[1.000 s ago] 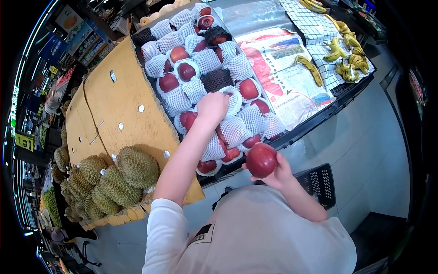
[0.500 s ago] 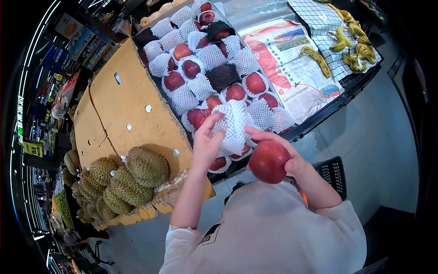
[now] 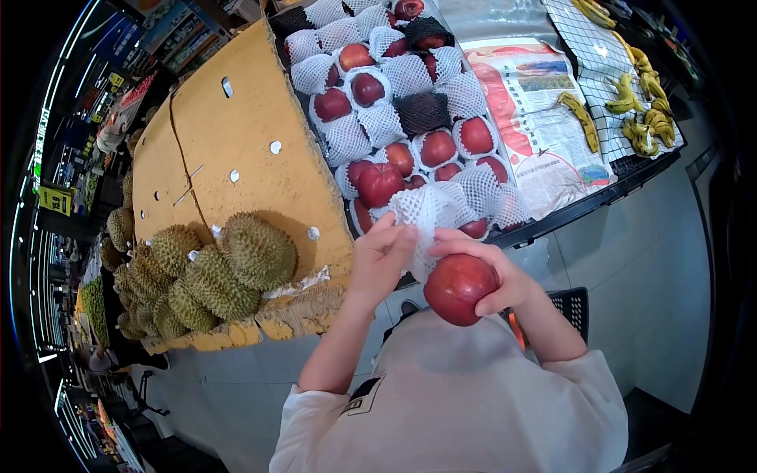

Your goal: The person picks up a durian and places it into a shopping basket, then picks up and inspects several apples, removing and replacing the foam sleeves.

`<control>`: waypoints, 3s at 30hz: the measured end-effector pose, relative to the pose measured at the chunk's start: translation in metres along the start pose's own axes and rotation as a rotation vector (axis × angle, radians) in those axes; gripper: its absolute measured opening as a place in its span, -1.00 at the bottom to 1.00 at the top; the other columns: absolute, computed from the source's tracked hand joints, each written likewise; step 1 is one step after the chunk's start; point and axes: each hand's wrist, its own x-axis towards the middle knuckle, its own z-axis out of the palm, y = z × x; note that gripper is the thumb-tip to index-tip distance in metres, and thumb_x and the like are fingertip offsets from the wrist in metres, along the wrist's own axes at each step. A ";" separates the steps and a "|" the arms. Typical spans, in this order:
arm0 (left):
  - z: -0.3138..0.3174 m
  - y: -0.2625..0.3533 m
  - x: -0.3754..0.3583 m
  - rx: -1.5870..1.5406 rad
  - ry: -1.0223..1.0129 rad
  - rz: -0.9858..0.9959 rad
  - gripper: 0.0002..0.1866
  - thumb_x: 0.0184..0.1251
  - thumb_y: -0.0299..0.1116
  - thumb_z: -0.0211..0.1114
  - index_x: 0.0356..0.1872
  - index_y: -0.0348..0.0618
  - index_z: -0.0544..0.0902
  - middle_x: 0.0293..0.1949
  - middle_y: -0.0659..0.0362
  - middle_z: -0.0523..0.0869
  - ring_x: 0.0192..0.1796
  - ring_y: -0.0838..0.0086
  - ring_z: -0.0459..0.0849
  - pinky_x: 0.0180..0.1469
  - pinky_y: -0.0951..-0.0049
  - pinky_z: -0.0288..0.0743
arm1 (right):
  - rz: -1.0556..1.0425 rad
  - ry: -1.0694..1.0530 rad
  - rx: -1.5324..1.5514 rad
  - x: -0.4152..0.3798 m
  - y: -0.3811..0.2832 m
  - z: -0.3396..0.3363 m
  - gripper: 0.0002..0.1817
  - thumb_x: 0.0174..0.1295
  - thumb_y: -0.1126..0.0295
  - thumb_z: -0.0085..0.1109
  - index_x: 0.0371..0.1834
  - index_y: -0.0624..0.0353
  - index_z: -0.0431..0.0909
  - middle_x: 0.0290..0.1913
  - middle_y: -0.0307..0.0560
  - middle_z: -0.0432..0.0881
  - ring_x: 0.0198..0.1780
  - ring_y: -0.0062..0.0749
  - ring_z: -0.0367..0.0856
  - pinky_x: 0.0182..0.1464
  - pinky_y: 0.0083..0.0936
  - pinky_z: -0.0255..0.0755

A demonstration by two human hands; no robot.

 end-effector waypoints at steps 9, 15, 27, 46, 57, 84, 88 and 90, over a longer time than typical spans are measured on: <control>0.004 0.009 -0.005 0.110 0.069 0.022 -0.74 0.48 -0.31 0.26 -0.17 -0.39 0.69 -0.15 0.15 0.58 -0.09 0.53 0.54 -0.03 0.53 0.42 | -0.008 0.069 -0.246 0.001 -0.005 0.009 -0.03 -0.22 0.13 0.61 0.37 0.21 0.44 0.27 0.03 0.37 0.39 -0.20 0.33 0.41 -0.27 0.21; -0.002 -0.012 0.008 -0.364 0.207 -0.088 -0.69 0.58 -0.28 0.11 -0.02 -0.39 0.61 0.04 0.16 0.54 0.00 0.55 0.52 0.06 0.52 0.42 | -0.019 0.028 0.122 -0.008 -0.001 0.009 0.06 -0.22 0.10 0.63 0.40 0.38 0.35 0.20 -0.01 0.42 0.26 -0.20 0.46 0.33 -0.29 0.33; -0.014 -0.010 -0.008 -0.639 0.115 -0.261 -0.57 0.68 -0.13 -0.14 0.17 -0.30 0.48 0.08 0.05 0.65 0.11 0.38 0.66 0.19 0.31 0.54 | -0.031 0.224 0.562 0.001 0.000 0.022 -0.08 -0.08 -0.02 0.61 0.23 0.13 0.23 0.22 0.20 0.43 0.05 0.30 0.66 -0.25 -0.05 0.77; -0.004 -0.006 -0.021 -0.605 -0.163 -0.277 -0.68 0.60 -0.30 0.08 0.17 -0.30 0.53 -0.01 0.24 0.67 0.03 0.61 0.62 0.11 0.53 0.50 | 0.089 0.463 -0.185 0.001 -0.004 0.031 0.21 -0.28 0.44 0.70 0.53 0.10 0.11 0.34 0.04 0.26 0.41 -0.16 0.30 0.40 -0.23 0.30; 0.015 -0.005 -0.033 -0.333 -0.117 0.019 -0.75 0.47 -0.36 0.17 0.02 -0.32 0.55 0.03 0.16 0.47 0.10 0.52 0.40 0.13 0.45 0.33 | -0.008 0.496 -0.602 0.000 0.010 0.032 0.05 -0.26 0.43 0.69 0.39 0.13 0.24 0.35 0.01 0.30 0.33 -0.20 0.43 0.34 -0.23 0.35; 0.032 -0.033 -0.041 -0.328 0.045 0.117 0.26 -0.05 -0.42 0.65 0.55 -0.17 -0.16 0.42 0.02 0.24 0.44 0.27 0.33 0.45 0.21 0.25 | -0.473 0.708 -1.071 0.000 0.002 0.030 -0.70 -0.07 0.72 0.31 -0.20 0.34 0.67 -0.23 0.07 0.71 -0.18 -0.12 0.72 -0.12 -0.39 0.59; 0.028 -0.032 -0.040 -0.489 0.076 -0.018 0.30 -0.25 -0.40 0.73 0.51 -0.05 -0.07 0.38 0.06 0.26 0.41 0.27 0.37 0.40 0.21 0.36 | -0.603 0.613 -1.156 -0.003 0.014 0.032 -0.72 -0.16 0.75 0.31 -0.31 0.30 0.64 -0.26 0.06 0.68 -0.25 -0.14 0.69 -0.22 -0.41 0.58; 0.021 -0.031 -0.042 -0.532 -0.035 0.066 0.32 -0.24 -0.31 0.75 0.51 0.02 -0.09 0.40 0.10 0.25 0.45 0.25 0.32 0.43 0.17 0.32 | -0.578 0.582 -1.137 -0.006 0.024 0.029 -0.76 -0.15 0.73 0.28 -0.35 0.29 0.62 -0.28 0.05 0.66 -0.26 -0.09 0.67 -0.20 -0.39 0.57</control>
